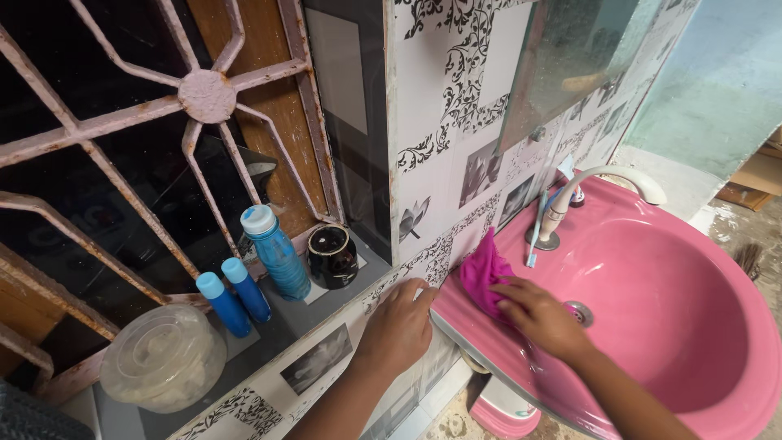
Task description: The person organizes toiletries on a tiled shelf, then wipes the pink sink and surrounding tiled wall with a pink cloth. They rinse the cloth under the tap and continue wiping the wall tiles and sink area.
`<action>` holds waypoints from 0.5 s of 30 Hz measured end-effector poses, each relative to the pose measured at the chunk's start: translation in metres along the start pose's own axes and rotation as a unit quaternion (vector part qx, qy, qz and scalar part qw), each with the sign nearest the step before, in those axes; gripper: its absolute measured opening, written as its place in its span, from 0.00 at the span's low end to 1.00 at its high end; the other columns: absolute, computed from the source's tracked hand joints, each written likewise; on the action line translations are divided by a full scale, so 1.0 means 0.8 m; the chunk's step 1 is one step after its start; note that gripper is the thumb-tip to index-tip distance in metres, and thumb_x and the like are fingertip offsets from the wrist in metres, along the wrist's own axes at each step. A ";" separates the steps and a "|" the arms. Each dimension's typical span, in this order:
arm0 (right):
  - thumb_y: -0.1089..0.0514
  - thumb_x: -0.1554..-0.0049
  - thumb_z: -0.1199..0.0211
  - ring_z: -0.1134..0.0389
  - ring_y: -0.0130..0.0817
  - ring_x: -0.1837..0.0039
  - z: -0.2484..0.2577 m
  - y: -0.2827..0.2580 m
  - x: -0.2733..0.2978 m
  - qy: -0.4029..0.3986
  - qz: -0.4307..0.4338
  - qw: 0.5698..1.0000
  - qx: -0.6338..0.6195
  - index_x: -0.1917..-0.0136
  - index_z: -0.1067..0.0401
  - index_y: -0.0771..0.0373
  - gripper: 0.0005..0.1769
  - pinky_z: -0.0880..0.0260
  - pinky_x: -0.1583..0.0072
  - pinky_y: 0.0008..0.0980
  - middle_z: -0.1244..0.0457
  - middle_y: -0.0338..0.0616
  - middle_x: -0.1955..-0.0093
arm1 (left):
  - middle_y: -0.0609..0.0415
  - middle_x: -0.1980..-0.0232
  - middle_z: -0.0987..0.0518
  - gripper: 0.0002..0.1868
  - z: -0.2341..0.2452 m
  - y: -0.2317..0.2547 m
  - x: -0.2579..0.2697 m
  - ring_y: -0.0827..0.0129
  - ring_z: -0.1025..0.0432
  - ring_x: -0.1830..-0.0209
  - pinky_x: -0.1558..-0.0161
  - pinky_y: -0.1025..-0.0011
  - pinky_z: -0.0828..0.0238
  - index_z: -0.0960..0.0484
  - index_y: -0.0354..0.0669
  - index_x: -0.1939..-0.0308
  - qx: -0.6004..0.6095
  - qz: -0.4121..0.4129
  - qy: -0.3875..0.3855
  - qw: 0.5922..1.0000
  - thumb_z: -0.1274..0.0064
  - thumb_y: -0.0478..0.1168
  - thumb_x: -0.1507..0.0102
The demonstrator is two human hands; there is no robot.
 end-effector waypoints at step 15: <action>0.64 0.44 0.46 0.63 0.51 0.16 -0.019 0.081 0.138 -0.299 0.118 0.922 0.215 0.20 0.47 0.50 0.40 0.52 0.25 0.47 0.60 0.40 0.12 | 0.45 0.37 0.29 0.22 -0.044 0.000 -0.015 0.53 0.32 0.38 0.40 0.58 0.32 0.23 0.38 0.43 0.015 0.033 -0.075 0.997 0.48 0.33 0.42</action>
Point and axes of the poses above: each hand's wrist, its own x-axis away from the middle knuckle, its own z-axis out of the back of the hand, y = z × x, the point moved 2 cm from there along -x, towards the middle knuckle
